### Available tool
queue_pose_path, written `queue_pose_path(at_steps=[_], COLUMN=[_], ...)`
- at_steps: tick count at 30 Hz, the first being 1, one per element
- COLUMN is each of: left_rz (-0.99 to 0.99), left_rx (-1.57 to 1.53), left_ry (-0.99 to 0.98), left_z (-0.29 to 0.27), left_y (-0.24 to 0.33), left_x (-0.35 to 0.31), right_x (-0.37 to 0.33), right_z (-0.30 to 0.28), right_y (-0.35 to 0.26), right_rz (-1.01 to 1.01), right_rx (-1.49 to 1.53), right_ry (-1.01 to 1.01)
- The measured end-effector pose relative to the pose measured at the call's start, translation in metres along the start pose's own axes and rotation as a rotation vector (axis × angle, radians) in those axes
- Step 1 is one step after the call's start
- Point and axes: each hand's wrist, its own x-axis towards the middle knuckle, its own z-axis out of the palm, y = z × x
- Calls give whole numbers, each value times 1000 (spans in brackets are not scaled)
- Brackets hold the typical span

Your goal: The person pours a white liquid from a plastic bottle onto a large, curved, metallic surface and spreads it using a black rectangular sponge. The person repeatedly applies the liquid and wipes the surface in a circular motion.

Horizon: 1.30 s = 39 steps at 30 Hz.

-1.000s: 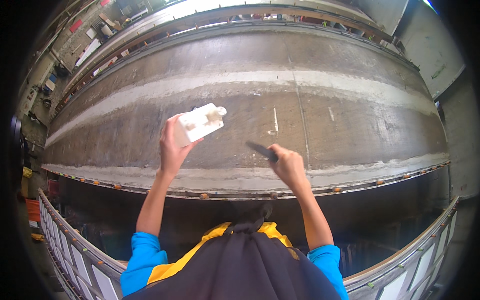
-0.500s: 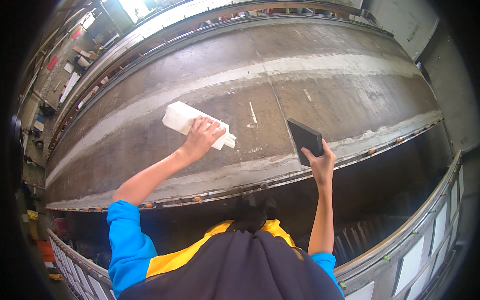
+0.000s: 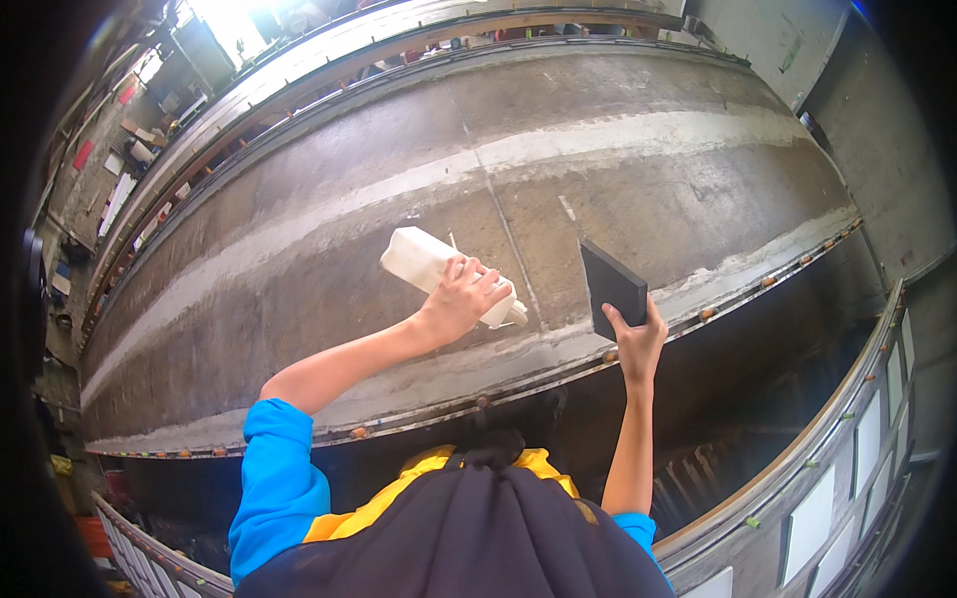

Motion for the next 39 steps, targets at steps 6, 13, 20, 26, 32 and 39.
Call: queue_pose_path(at_steps=[6,13,20,26,32,39], left_rz=[-146,-410,-628,-842,-1005,-1285], left_rx=[37,232,206,159,253,11], left_ry=[-130,-211,-222,-186,-208,-241], left_z=[20,13,-12,4,31,23], left_y=[-13,-63,-47,-60,-102,-132], left_x=[68,53,6,-1,-8,-61], right_x=[37,85,111,119,107,79], right_z=[-32,-39,-12,2,9,57], right_y=[34,61,71,59,51,19], right_rz=[67,85,51,2,-14,-128], right_rx=[113,192,239,242,151,-365], right_ry=[44,5,-151,-226,-248,-433])
